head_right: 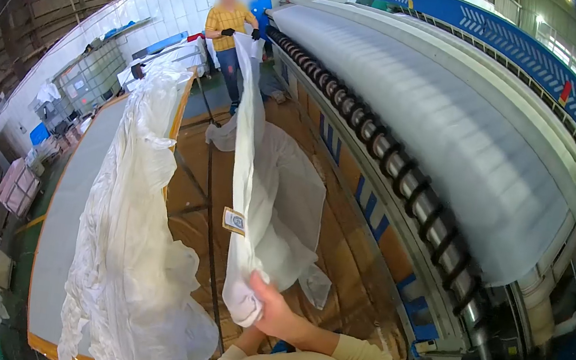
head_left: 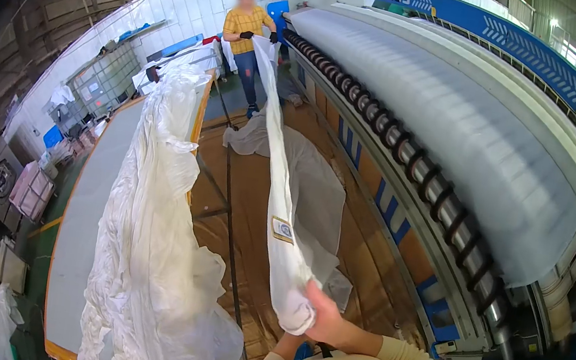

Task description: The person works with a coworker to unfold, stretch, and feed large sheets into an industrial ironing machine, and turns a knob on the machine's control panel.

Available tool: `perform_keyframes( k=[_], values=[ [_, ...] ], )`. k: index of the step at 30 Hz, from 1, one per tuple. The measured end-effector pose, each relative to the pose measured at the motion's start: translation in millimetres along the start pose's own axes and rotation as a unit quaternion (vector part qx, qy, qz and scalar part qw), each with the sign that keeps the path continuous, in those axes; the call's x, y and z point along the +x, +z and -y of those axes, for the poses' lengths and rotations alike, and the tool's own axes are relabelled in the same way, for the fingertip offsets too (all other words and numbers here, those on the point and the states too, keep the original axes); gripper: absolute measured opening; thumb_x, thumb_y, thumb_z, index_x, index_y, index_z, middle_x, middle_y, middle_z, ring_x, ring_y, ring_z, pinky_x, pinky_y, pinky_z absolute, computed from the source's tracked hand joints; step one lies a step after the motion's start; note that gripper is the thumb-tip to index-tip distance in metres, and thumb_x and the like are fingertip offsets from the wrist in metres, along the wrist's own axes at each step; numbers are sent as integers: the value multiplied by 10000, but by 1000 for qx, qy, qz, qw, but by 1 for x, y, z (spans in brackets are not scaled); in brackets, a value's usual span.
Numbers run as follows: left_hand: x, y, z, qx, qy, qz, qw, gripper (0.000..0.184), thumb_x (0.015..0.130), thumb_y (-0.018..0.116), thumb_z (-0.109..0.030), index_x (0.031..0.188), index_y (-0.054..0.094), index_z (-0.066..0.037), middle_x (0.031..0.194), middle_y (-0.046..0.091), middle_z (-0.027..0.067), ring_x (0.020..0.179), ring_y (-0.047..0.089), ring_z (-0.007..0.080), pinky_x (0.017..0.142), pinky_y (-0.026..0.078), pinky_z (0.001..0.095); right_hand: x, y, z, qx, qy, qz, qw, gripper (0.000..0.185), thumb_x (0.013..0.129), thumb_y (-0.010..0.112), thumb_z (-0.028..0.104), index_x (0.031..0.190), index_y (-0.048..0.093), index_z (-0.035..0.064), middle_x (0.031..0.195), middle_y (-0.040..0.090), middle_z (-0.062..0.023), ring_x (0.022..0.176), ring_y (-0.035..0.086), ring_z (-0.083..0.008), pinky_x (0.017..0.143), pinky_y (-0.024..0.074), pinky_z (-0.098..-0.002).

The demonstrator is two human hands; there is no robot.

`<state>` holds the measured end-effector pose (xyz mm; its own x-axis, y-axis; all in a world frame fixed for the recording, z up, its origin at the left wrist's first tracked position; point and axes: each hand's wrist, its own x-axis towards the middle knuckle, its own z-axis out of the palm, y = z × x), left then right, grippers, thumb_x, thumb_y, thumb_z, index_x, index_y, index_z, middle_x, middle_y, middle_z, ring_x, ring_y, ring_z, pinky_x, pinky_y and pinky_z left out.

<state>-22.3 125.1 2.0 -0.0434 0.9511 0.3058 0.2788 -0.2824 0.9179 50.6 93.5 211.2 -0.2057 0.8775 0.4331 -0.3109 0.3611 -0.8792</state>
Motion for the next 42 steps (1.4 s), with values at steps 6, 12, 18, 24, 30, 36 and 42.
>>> perform_keyframes(
  k=[6, 12, 18, 24, 30, 36, 42],
  values=[
    [11, -77, -18, -309, -80, -256, 912, 373, 800, 574, -243, 1051, 525, 28, 1028, 561, 118, 870, 552, 183, 732, 470, 358, 0, -69, 21, 287, 138, -150, 936, 412, 940, 352, 318, 1208, 433, 16, 1126, 522, -97, 1014, 507, -160, 872, 403, -302],
    [-9, -160, -131, 317, 284, -400, 812, 399, 709, 661, -326, 885, 596, 27, 789, 608, 118, 687, 592, 227, 642, 482, 321, -55, -123, -41, -79, 330, -147, 929, 342, 842, 564, 331, 1014, 575, 36, 869, 591, -58, 766, 567, -138, 633, 457, -272],
    [-1, -169, -159, 25, 191, -440, 877, 526, 668, 688, -402, 960, 564, 18, 900, 585, 146, 800, 586, 248, 656, 476, 318, -66, -59, -62, 114, 454, -91, 879, 255, 825, 590, 240, 988, 572, 45, 840, 584, -31, 765, 562, -121, 642, 456, -253],
    [8, -161, -134, -27, 267, -453, 850, 394, 760, 616, -321, 968, 552, 8, 940, 567, 152, 865, 563, 224, 697, 471, 326, -95, -81, -143, 66, 474, -45, 877, 357, 854, 550, 301, 1057, 530, 8, 876, 588, -42, 752, 549, -136, 613, 448, -310],
    [-45, -152, 29, 9, -59, -188, 980, 208, 792, 552, -208, 876, 581, -21, 866, 592, 129, 770, 556, 217, 655, 456, 354, -86, -108, -120, 233, 403, -336, 819, 404, 873, 503, 370, 1038, 536, 2, 865, 585, -53, 731, 548, -166, 657, 443, -337],
    [-145, -100, 186, 411, -149, 281, 855, 224, 742, 548, -187, 928, 610, -79, 791, 619, 168, 791, 596, 333, 672, 463, 428, -86, -92, -85, 59, 344, -231, 908, 359, 896, 462, 346, 990, 556, 13, 913, 602, -37, 784, 571, -138, 676, 452, -294],
    [-138, -96, 197, 306, -301, 230, 873, 229, 736, 551, -196, 914, 619, -69, 811, 624, 180, 805, 600, 341, 682, 465, 431, -106, -80, -91, -173, 332, -46, 926, 426, 894, 426, 396, 853, 573, -2, 747, 589, -99, 676, 554, -213, 614, 432, -341]
  ],
)
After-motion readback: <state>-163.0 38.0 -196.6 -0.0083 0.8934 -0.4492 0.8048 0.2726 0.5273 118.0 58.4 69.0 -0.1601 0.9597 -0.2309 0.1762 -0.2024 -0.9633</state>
